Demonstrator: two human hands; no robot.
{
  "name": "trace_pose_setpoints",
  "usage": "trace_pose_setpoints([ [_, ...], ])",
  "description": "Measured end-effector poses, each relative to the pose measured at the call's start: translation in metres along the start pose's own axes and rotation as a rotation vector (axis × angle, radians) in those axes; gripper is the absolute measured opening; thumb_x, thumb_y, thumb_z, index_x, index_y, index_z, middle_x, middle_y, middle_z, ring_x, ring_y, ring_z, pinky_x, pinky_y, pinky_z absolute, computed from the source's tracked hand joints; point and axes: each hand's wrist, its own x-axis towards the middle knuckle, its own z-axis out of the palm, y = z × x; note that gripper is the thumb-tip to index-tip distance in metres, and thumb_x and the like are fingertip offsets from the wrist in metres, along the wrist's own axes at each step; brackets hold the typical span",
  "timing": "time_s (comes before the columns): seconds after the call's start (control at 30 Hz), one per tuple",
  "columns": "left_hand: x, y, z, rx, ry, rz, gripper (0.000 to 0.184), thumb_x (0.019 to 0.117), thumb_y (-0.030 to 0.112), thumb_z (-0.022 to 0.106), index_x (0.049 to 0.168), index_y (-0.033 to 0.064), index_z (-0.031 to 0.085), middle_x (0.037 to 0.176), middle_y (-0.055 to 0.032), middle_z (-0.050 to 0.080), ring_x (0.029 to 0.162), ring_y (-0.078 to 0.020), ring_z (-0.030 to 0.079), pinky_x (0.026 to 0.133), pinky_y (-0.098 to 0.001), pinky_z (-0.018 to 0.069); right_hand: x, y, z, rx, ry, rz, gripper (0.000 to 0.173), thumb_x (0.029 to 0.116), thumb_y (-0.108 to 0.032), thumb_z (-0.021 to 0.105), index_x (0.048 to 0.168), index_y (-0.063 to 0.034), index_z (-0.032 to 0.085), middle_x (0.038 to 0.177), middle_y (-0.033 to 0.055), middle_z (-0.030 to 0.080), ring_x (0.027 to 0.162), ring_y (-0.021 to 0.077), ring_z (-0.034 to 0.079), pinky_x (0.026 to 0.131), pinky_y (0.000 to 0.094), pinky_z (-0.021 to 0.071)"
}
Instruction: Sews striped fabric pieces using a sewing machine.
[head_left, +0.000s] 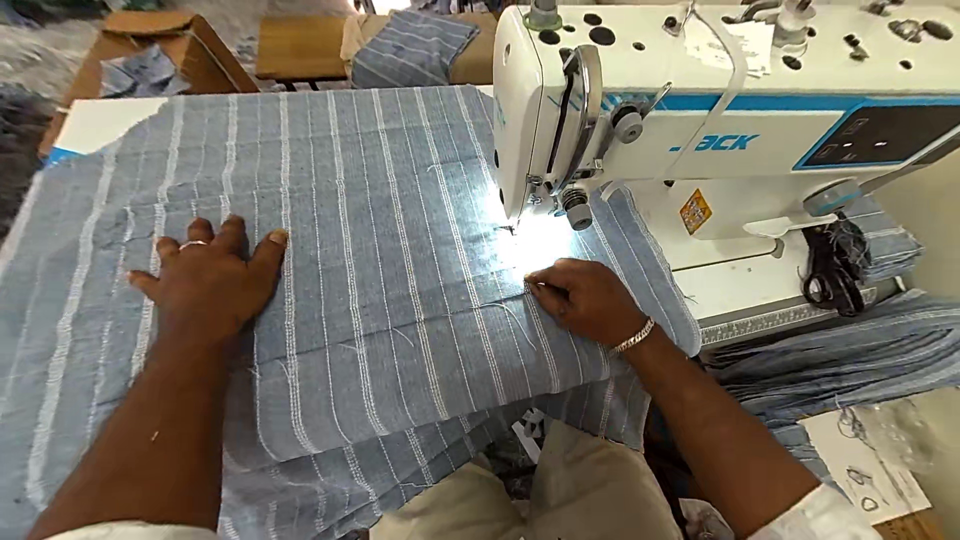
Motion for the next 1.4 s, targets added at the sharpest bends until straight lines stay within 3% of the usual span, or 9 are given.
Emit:
trace_pose_setpoints([
  [0.2, -0.008, 0.04, -0.007, -0.112, 0.266, 0.35, 0.056, 0.109, 0.042, 0.041, 0.138, -0.0022, 0.057, 0.143, -0.0335, 0.054, 0.139, -0.0552, 0.044, 0.112, -0.0769, 0.0263, 0.033, 0.005, -0.022, 0.015, -0.055, -0.128, 0.026, 0.1042, -0.027, 0.057, 0.107, -0.0108, 0.078, 0.091, 0.0068, 0.072, 0.084, 0.0193, 0.07, 0.079, 0.04, 0.0577],
  [0.3, -0.046, 0.113, 0.0, -0.235, 0.11, 0.591, 0.034, 0.107, 0.022, 0.051, 0.122, -0.0026, 0.069, 0.125, -0.0287, 0.066, 0.125, -0.0481, 0.059, 0.106, -0.0659, 0.0432, 0.046, 0.002, -0.028, 0.024, -0.223, -0.106, 0.031, 0.1009, -0.032, 0.065, 0.122, -0.012, 0.075, 0.097, 0.0064, 0.075, 0.09, 0.0201, 0.071, 0.087, 0.0424, 0.0569],
  [0.4, -0.071, 0.178, 0.022, -0.25, -0.149, 0.844, 0.035, 0.101, 0.034, 0.065, 0.121, 0.0068, 0.074, 0.12, -0.0192, 0.07, 0.121, -0.0391, 0.062, 0.104, -0.0586, 0.0475, 0.057, 0.002, -0.031, 0.021, -0.354, -0.059, 0.033, 0.0986, -0.036, 0.069, 0.125, -0.0156, 0.074, 0.094, 0.0064, 0.073, 0.088, 0.0203, 0.067, 0.085, 0.0438, 0.0532],
  [0.53, -0.063, 0.206, 0.039, -0.143, -0.181, 0.87, 0.033, 0.1026, 0.037, 0.062, 0.118, 0.0109, 0.075, 0.115, -0.0181, 0.066, 0.115, -0.0373, 0.061, 0.097, -0.0543, 0.0503, 0.057, 0.018, -0.011, 0.012, -0.113, -0.148, 0.025, 0.1019, -0.033, 0.062, 0.111, -0.0159, 0.078, 0.104, 0.0068, 0.075, 0.098, 0.0217, 0.071, 0.091, 0.0459, 0.0553],
  [0.7, -0.086, 0.201, 0.05, -0.017, 0.025, 0.888, 0.028, 0.0987, 0.002, 0.055, 0.119, 0.0079, 0.074, 0.126, -0.0137, 0.07, 0.121, -0.0387, 0.063, 0.092, -0.0591, 0.0518, 0.053, 0.019, -0.001, 0.005, 0.002, -0.163, 0.022, 0.1008, -0.03, 0.062, 0.106, -0.0172, 0.08, 0.104, 0.0066, 0.075, 0.096, 0.0228, 0.071, 0.086, 0.0455, 0.0558],
  [0.8, -0.095, 0.201, 0.05, 0.129, -0.105, 0.797, 0.048, 0.0992, -0.002, 0.051, 0.144, 0.0143, 0.06, 0.153, -0.0125, 0.054, 0.142, -0.0411, 0.048, 0.111, -0.0602, 0.0417, 0.044, 0.019, -0.013, -0.072, -0.109, -0.137, 0.026, 0.103, -0.03, 0.058, 0.114, -0.0189, 0.079, 0.109, 0.0092, 0.075, 0.102, 0.0261, 0.071, 0.09, 0.0475, 0.0558],
  [0.97, -0.066, 0.202, 0.043, 0.131, -0.186, 0.79, 0.056, 0.1002, -0.003, 0.048, 0.151, 0.0195, 0.054, 0.158, -0.0151, 0.047, 0.147, -0.0436, 0.04, 0.117, -0.0619, 0.034, 0.007, 0.015, -0.067, -0.089, -0.248, 0.051, 0.032, 0.1044, -0.024, 0.058, 0.131, -0.0103, 0.069, 0.113, 0.0122, 0.069, 0.094, 0.0247, 0.069, 0.087, 0.047, 0.0577],
  [1.23, -0.056, 0.197, 0.035, 0.178, -0.222, 0.853, 0.058, 0.1021, -0.003, 0.046, 0.153, 0.0231, 0.051, 0.159, -0.0139, 0.046, 0.147, -0.0411, 0.041, 0.117, -0.0597, 0.0357, -0.076, 0.009, -0.139, -0.024, 0.094, 0.418, 0.029, 0.1039, -0.029, 0.061, 0.125, -0.0109, 0.071, 0.108, 0.007, 0.075, 0.093, 0.0157, 0.072, 0.085, 0.0421, 0.0602],
  [1.4, -0.021, 0.111, 0.017, 0.149, -0.184, 0.817, 0.047, 0.104, 0.012, 0.048, 0.151, 0.0139, 0.053, 0.157, -0.0126, 0.05, 0.145, -0.0427, 0.043, 0.115, -0.0717, 0.0309, -0.091, -0.038, -0.043, -0.054, 0.02, 0.385, 0.054, 0.1024, -0.044, 0.06, 0.144, -0.0095, 0.059, 0.145, 0.0121, 0.059, 0.135, 0.0287, 0.056, 0.112, 0.0582, 0.0447],
])
